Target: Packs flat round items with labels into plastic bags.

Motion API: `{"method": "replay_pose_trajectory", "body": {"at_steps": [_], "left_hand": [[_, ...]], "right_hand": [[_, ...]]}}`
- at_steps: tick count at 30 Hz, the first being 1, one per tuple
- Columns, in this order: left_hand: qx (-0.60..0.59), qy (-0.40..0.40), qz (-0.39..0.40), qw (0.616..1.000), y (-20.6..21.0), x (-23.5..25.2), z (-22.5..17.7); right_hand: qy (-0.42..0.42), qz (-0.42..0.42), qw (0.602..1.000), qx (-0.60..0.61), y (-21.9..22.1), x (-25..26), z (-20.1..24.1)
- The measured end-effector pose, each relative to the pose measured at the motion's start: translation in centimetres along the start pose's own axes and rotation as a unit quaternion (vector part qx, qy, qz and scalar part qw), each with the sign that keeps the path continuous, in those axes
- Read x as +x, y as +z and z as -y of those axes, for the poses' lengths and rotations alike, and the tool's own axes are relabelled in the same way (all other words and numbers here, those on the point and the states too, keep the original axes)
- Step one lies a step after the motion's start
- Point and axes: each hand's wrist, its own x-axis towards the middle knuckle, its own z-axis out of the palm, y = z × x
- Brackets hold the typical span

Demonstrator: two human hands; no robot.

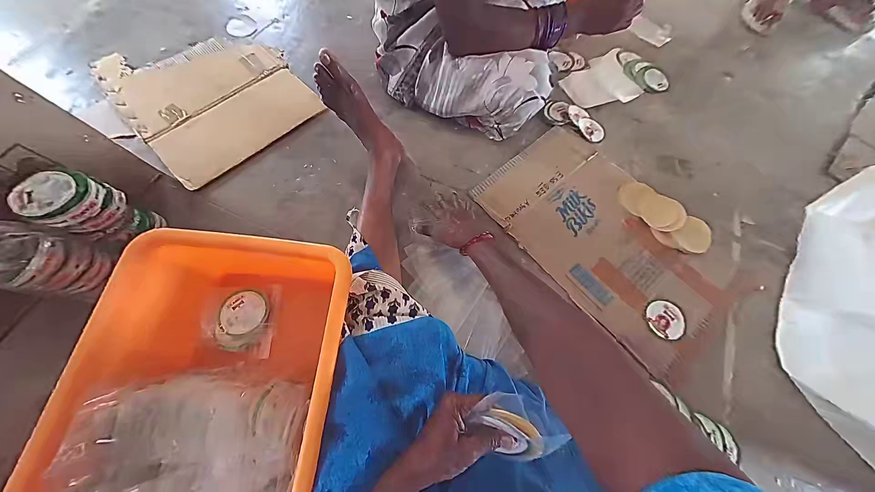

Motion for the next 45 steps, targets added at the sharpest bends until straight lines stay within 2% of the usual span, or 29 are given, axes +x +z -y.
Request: {"method": "replay_pose_trajectory", "body": {"at_steps": [3, 5, 8, 13, 16, 19, 22, 24, 26, 27, 28, 29, 30, 31, 33, 37, 40, 42, 45], "left_hand": [[0.004, -0.016, 0.014, 1.000, -0.3, 0.5, -0.1], [0.036, -0.014, 0.037, 0.999, -0.3, 0.7, 0.2], [0.073, -0.021, 0.072, 0.994, -0.1, 0.9, 0.3], [0.043, 0.008, 0.109, 0.993, -0.3, -0.4, 0.2], [0.055, 0.018, 0.109, 0.992, 0.1, -1.7, -0.6], [0.054, 0.010, 0.087, 0.995, 1.0, -2.9, -1.7], [0.069, 0.025, 0.103, 0.992, 1.2, -3.7, -2.5], [0.059, 0.019, 0.111, 0.992, 1.2, -4.7, -2.5], [0.054, -0.006, 0.088, 0.995, 1.7, -5.6, -2.6], [0.061, -0.017, 0.071, 0.995, 2.0, -5.8, -2.7], [0.068, -0.024, 0.057, 0.996, 2.1, -5.9, -2.8], [0.072, -0.027, 0.050, 0.996, 2.1, -5.9, -2.9], [0.072, -0.026, 0.047, 0.996, 2.0, -5.8, -3.1], [0.067, -0.026, 0.044, 0.996, 1.9, -5.9, -3.2], [0.054, -0.023, 0.040, 0.997, 1.2, -6.1, -3.1], [-0.014, -0.029, 0.006, 0.999, 0.1, -6.1, -2.6], [-0.034, -0.027, -0.023, 0.999, 0.4, -5.5, -2.6], [-0.021, -0.021, -0.018, 0.999, 0.5, -5.4, -2.7], [-0.002, -0.004, 0.010, 1.000, 0.5, -5.6, -2.6]], "right_hand": [[-0.009, -0.052, 0.998, -0.020, 3.3, 2.0, -0.7], [-0.017, -0.077, 0.997, 0.004, 4.6, 0.7, -0.8], [-0.041, -0.081, 0.995, 0.042, 5.5, -3.7, 0.0], [-0.076, -0.087, 0.990, 0.080, 8.3, -12.7, 0.6], [-0.055, -0.101, 0.989, 0.094, 9.9, -17.8, 1.4], [-0.036, -0.079, 0.989, 0.122, 10.3, -20.9, 2.1], [-0.027, -0.086, 0.986, 0.139, 7.8, -20.5, 2.4], [-0.065, -0.114, 0.985, 0.116, 5.8, -17.8, 2.4], [-0.104, -0.078, 0.989, 0.066, 4.8, -14.2, 2.3], [-0.137, -0.109, 0.983, 0.058, 5.7, -12.3, 1.9], [-0.178, -0.196, 0.962, 0.066, 7.6, -10.1, 1.2], [-0.124, -0.081, 0.986, 0.076, 5.5, -9.9, 2.0], [-0.076, 0.007, 0.993, 0.091, 3.7, -9.8, 2.8], [-0.057, 0.030, 0.993, 0.100, 3.4, -9.5, 3.0], [-0.054, 0.003, 0.995, 0.089, 4.2, -10.4, 2.5], [-0.023, 0.000, 0.996, 0.083, 6.5, -15.4, 2.0], [-0.020, 0.018, 0.990, 0.138, 5.9, -19.4, 1.5], [0.011, -0.040, 0.982, 0.183, 5.0, -21.0, -0.4], [0.123, -0.175, 0.954, 0.209, 5.5, -22.0, -5.5]]}}
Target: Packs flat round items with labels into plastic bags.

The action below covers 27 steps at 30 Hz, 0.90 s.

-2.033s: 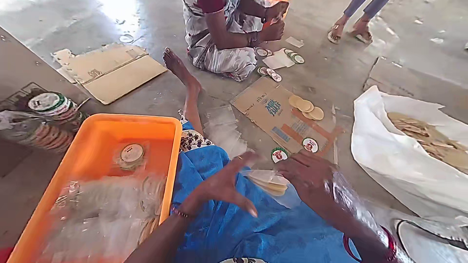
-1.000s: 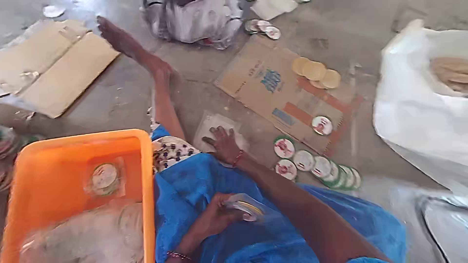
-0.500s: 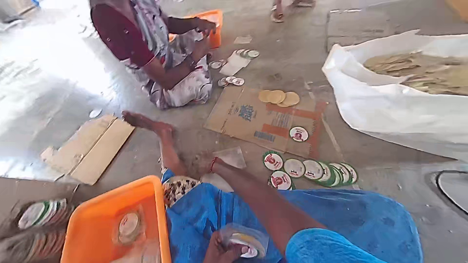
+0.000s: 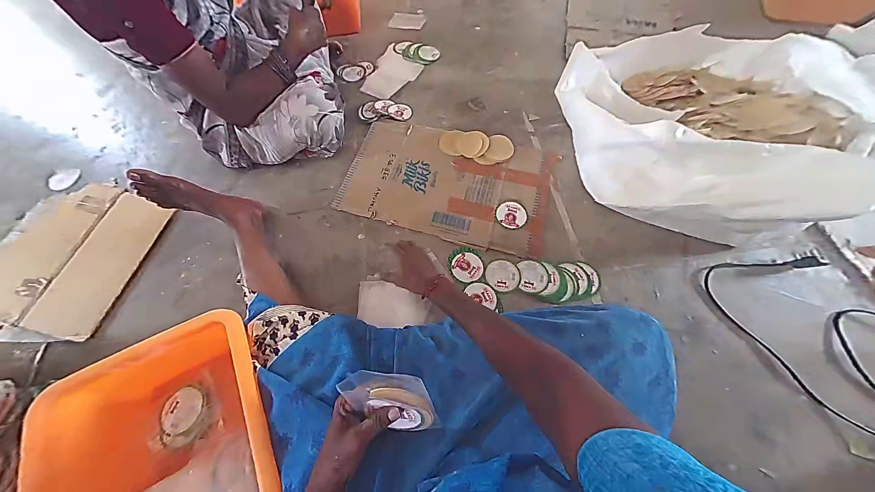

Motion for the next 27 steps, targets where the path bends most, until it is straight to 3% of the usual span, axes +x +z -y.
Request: {"method": "replay_pose_trajectory", "body": {"at_steps": [2, 4, 7, 9, 10, 12, 13, 16, 18, 23, 27], "left_hand": [[0.006, 0.006, 0.013, 1.000, 0.0, 0.0, 0.2], [0.012, 0.004, 0.013, 1.000, 0.2, 0.1, 0.2], [0.003, -0.005, 0.001, 1.000, 0.4, 0.1, 0.3], [0.004, -0.019, -0.011, 1.000, 0.3, 0.2, 0.2], [0.000, -0.027, -0.023, 0.999, 0.3, 0.1, 0.1], [-0.013, -0.038, -0.030, 0.999, -0.3, 0.0, 0.1], [-0.022, -0.042, -0.031, 0.998, -0.6, 0.2, 0.2], [-0.053, -0.066, -0.063, 0.994, -0.5, 0.4, 0.4], [-0.054, -0.079, -0.085, 0.992, -0.2, 0.4, 0.6], [-0.041, -0.090, -0.115, 0.988, 0.2, 1.2, 0.8], [-0.040, -0.089, -0.105, 0.990, 0.2, 1.2, 1.0]], "right_hand": [[0.045, -0.023, 0.998, -0.042, 0.9, -0.5, -2.9], [0.061, 0.017, 0.995, -0.070, 1.8, -2.7, -2.0], [0.069, 0.078, 0.992, 0.066, 1.0, -5.5, 1.5], [0.090, 0.003, 0.982, 0.164, -0.8, -5.1, -0.3], [0.104, -0.073, 0.978, 0.168, -1.9, -4.4, -2.9], [0.169, -0.189, 0.963, 0.091, -6.0, -2.4, -9.7], [0.221, -0.206, 0.952, 0.050, -8.5, -1.6, -13.1], [0.310, -0.124, 0.941, -0.057, -13.8, -0.3, -20.7], [0.332, -0.056, 0.937, -0.096, -15.5, 0.3, -22.8], [0.385, 0.003, 0.919, -0.089, -16.8, 1.7, -23.6], [0.336, -0.015, 0.939, -0.071, -16.3, 0.2, -22.2]]}}
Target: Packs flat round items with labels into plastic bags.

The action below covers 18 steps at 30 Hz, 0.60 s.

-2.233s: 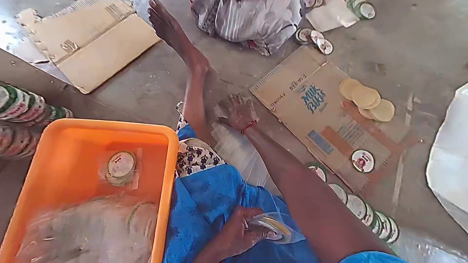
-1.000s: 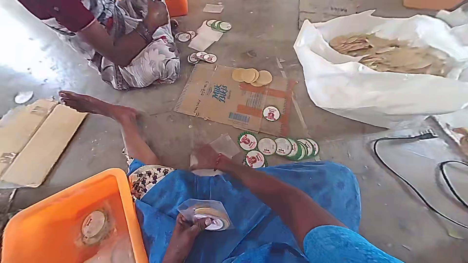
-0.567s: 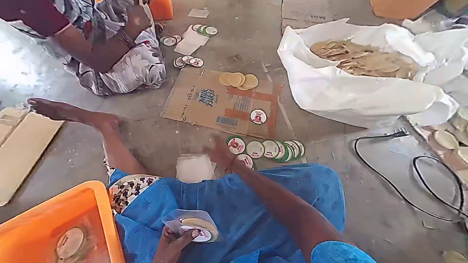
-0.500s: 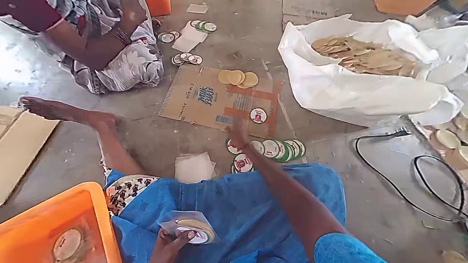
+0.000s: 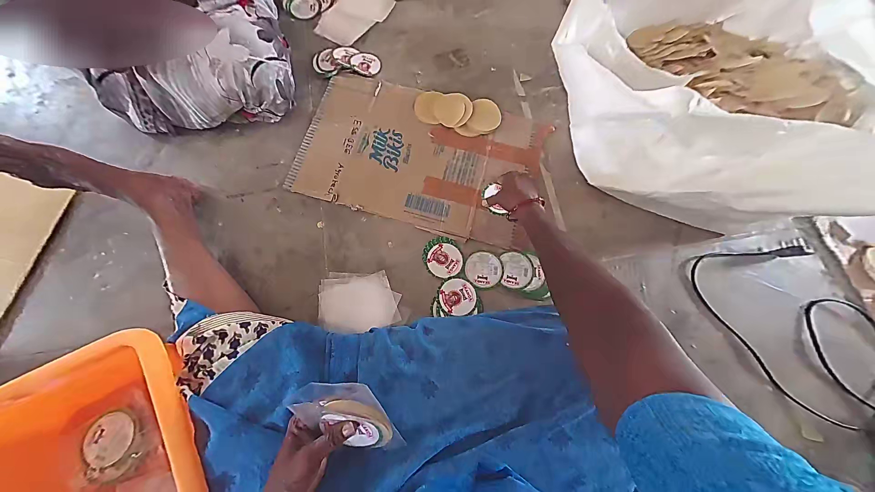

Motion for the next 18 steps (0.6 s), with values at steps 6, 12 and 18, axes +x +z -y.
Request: {"method": "replay_pose_trajectory", "body": {"at_steps": [6, 12, 18], "left_hand": [[0.013, 0.000, -0.020, 1.000, 0.4, 0.0, 0.4], [0.026, 0.049, 0.011, 0.998, 0.9, -0.5, 0.0], [0.036, 0.088, 0.077, 0.993, 1.4, -1.4, -0.5]], "right_hand": [[-0.178, 0.150, 0.941, 0.245, 3.1, -8.8, 2.6], [-0.070, 0.086, 0.985, -0.133, 3.4, -12.5, 0.5], [-0.028, 0.075, 0.994, -0.076, 5.4, -12.8, -1.7]]}}
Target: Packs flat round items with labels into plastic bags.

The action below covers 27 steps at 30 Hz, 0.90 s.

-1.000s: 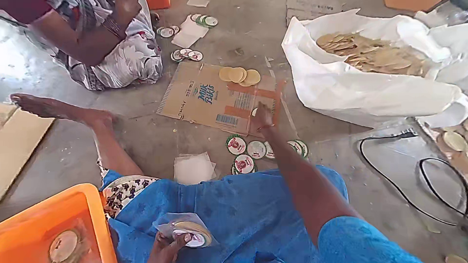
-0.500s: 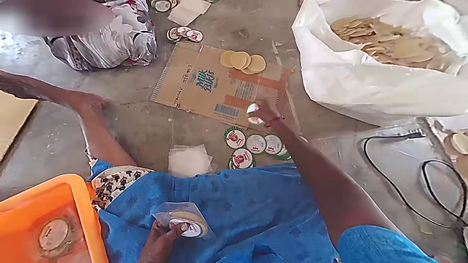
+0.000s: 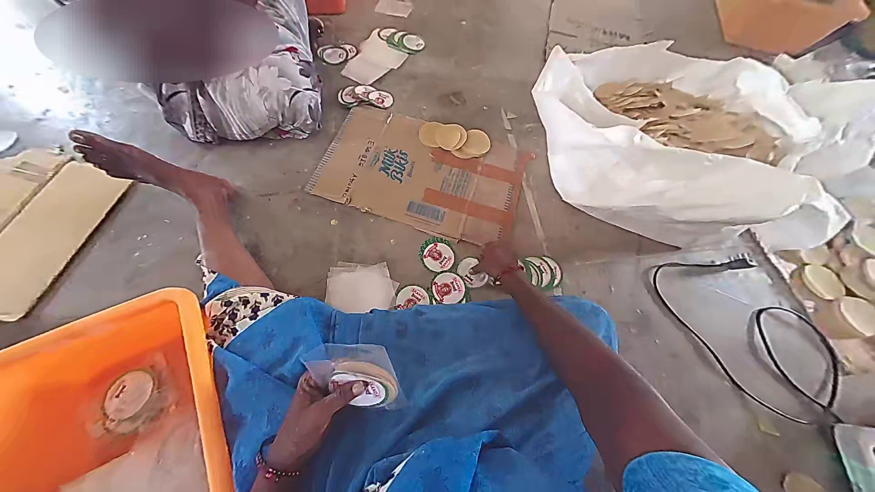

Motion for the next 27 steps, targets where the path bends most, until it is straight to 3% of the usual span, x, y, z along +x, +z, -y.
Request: {"method": "replay_pose_trajectory", "body": {"at_steps": [4, 7, 11, 14, 16, 18, 21, 24, 27], "left_hand": [[-0.002, 0.000, 0.046, 0.999, 0.7, -1.1, 0.3], [0.013, -0.033, 0.059, 0.998, 1.8, -1.6, 0.2], [0.059, -0.038, 0.083, 0.994, 2.6, -1.4, -0.5], [0.072, -0.048, 0.096, 0.992, 4.0, -0.4, -1.4], [0.094, -0.043, 0.097, 0.990, 5.1, 0.2, -2.0], [0.112, -0.013, 0.102, 0.988, 6.1, 0.5, -2.5], [0.119, 0.013, 0.080, 0.990, 6.9, 0.5, -3.6], [-0.018, 0.014, 0.045, 0.999, 5.5, 0.1, -3.5], [-0.229, -0.028, 0.006, 0.973, 4.2, -1.2, -2.4]], "right_hand": [[0.038, -0.024, 0.989, 0.139, -0.1, -0.6, -2.0], [0.009, -0.089, 0.940, 0.329, -2.1, -3.0, -2.8], [-0.153, -0.073, 0.831, 0.530, -5.5, -12.9, 1.4], [-0.374, 0.011, 0.788, 0.490, -7.8, -20.8, 3.7], [-0.466, 0.027, 0.805, 0.366, -7.6, -24.1, 5.9], [-0.454, 0.000, 0.855, 0.251, -6.4, -26.0, 8.1], [-0.392, -0.015, 0.893, 0.220, -5.5, -26.2, 10.0], [-0.361, -0.062, 0.895, 0.256, -6.4, -26.4, 10.9], [-0.366, -0.123, 0.880, 0.279, -7.3, -26.7, 11.8]]}}
